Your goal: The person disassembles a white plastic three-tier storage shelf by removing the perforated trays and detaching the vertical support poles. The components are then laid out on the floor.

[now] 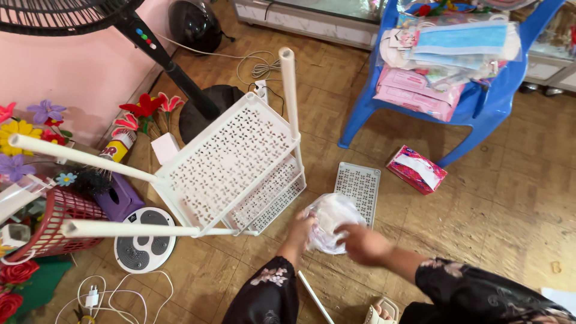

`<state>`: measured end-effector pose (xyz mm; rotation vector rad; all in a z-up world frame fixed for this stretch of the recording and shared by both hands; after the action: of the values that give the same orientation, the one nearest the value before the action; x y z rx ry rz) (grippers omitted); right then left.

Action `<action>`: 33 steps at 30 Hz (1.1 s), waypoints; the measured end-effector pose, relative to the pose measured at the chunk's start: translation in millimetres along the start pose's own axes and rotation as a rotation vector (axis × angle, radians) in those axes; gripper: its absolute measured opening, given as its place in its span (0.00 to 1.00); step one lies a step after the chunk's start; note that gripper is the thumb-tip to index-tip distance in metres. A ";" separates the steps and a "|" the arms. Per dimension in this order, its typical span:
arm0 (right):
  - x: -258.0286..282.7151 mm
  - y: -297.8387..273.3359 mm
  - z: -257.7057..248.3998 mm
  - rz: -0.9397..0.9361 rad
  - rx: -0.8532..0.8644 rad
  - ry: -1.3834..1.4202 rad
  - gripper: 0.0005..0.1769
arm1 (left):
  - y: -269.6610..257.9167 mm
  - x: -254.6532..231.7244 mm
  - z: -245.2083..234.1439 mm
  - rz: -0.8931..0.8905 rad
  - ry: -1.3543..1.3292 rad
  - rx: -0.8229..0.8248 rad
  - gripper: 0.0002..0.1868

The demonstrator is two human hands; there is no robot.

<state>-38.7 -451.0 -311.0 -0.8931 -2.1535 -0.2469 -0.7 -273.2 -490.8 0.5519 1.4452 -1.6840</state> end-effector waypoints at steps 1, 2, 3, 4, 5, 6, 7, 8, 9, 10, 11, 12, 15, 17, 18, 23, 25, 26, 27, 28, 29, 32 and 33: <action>-1.8 4.0 -28.2 -0.064 -0.219 0.020 0.10 | 0.5 -11.1 3.7 0.037 -0.024 0.074 0.18; -6.3 -1.4 -54.8 -0.005 -0.508 -0.097 0.16 | -2.2 -21.3 7.9 0.074 -0.047 0.148 0.18; -10.7 -9.1 -82.7 0.049 -0.793 -0.216 0.24 | -6.2 -24.2 5.3 0.029 0.018 0.116 0.20; -39.6 1.4 -90.6 0.269 -0.703 -0.016 0.30 | -8.4 -32.4 5.0 -0.016 0.083 0.084 0.22; -64.6 5.7 -89.3 0.489 -0.605 0.186 0.38 | -13.9 -38.7 4.8 -0.064 0.150 0.052 0.24; -81.0 0.4 -75.8 0.705 -0.498 0.388 0.46 | -22.3 -45.6 7.5 -0.076 0.139 0.043 0.26; -86.6 -0.3 -67.2 0.786 -0.420 0.547 0.45 | -26.4 -56.4 12.4 -0.078 0.126 0.035 0.29; -89.8 -1.1 -57.0 0.862 -0.337 0.707 0.44 | -31.3 -65.6 16.8 -0.081 0.112 0.027 0.31; -89.6 -5.3 -43.7 0.934 -0.246 0.866 0.43 | -37.4 -75.4 27.1 -0.044 0.053 0.096 0.30; -90.2 -5.5 -42.7 0.929 -0.260 0.880 0.41 | -42.9 -84.4 37.2 -0.006 -0.006 0.165 0.29; -91.0 -4.6 -39.1 0.926 -0.272 0.895 0.40 | -49.0 -91.8 46.1 0.030 -0.065 0.233 0.28; -92.6 -2.8 -35.1 0.922 -0.284 0.911 0.38 | -52.9 -94.9 49.6 0.043 0.034 0.225 0.27; -100.2 7.6 -25.1 0.888 -0.448 1.127 0.34 | -59.8 -98.0 60.9 0.039 0.273 0.180 0.24; -92.7 23.2 -6.3 0.751 -0.506 1.408 0.30 | -64.5 -88.6 72.9 -0.031 0.350 0.132 0.24; -89.1 28.5 0.5 0.676 -0.535 1.546 0.29 | -67.1 -90.0 81.9 0.018 0.316 0.134 0.23; -77.3 48.9 -4.7 0.463 -0.098 0.275 0.29 | -72.8 -107.5 98.2 0.225 0.293 0.128 0.18; -92.6 38.8 -13.3 0.613 0.105 -0.149 0.33 | -81.9 -143.6 97.6 0.680 0.489 0.107 0.14; -100.9 27.1 -21.4 0.730 0.132 -0.137 0.37 | -90.9 -155.9 98.9 0.909 0.587 0.100 0.13; -105.9 15.1 -27.0 0.848 0.163 -0.123 0.40 | -77.3 -146.4 90.8 0.741 0.681 0.045 0.14; -102.5 12.6 -35.0 0.829 0.177 -0.161 0.39 | -62.8 -136.3 81.9 0.570 0.771 -0.008 0.16; -99.8 10.4 -47.0 0.807 0.190 -0.204 0.38 | -49.7 -124.8 72.7 0.399 0.852 -0.060 0.18; -68.1 13.8 -70.7 0.501 0.133 -0.265 0.36 | -44.1 -130.2 57.6 0.632 0.882 -0.222 0.14; -55.1 15.8 -77.2 0.359 0.094 -0.271 0.37 | -36.6 -126.6 50.4 0.612 0.810 -0.234 0.12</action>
<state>42.3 -501.8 -300.2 -1.2951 -2.1751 0.1628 49.8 -283.1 -359.4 1.4758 1.7290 -0.8020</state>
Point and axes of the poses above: each hand's wrist, its own y-axis towards the middle knuckle, its own z-axis out of the palm, x = y × z, the point moved 8 cm from there along y, towards the middle knuckle, and after that the axes turned 4 degrees about y, right-handed, at the moved point
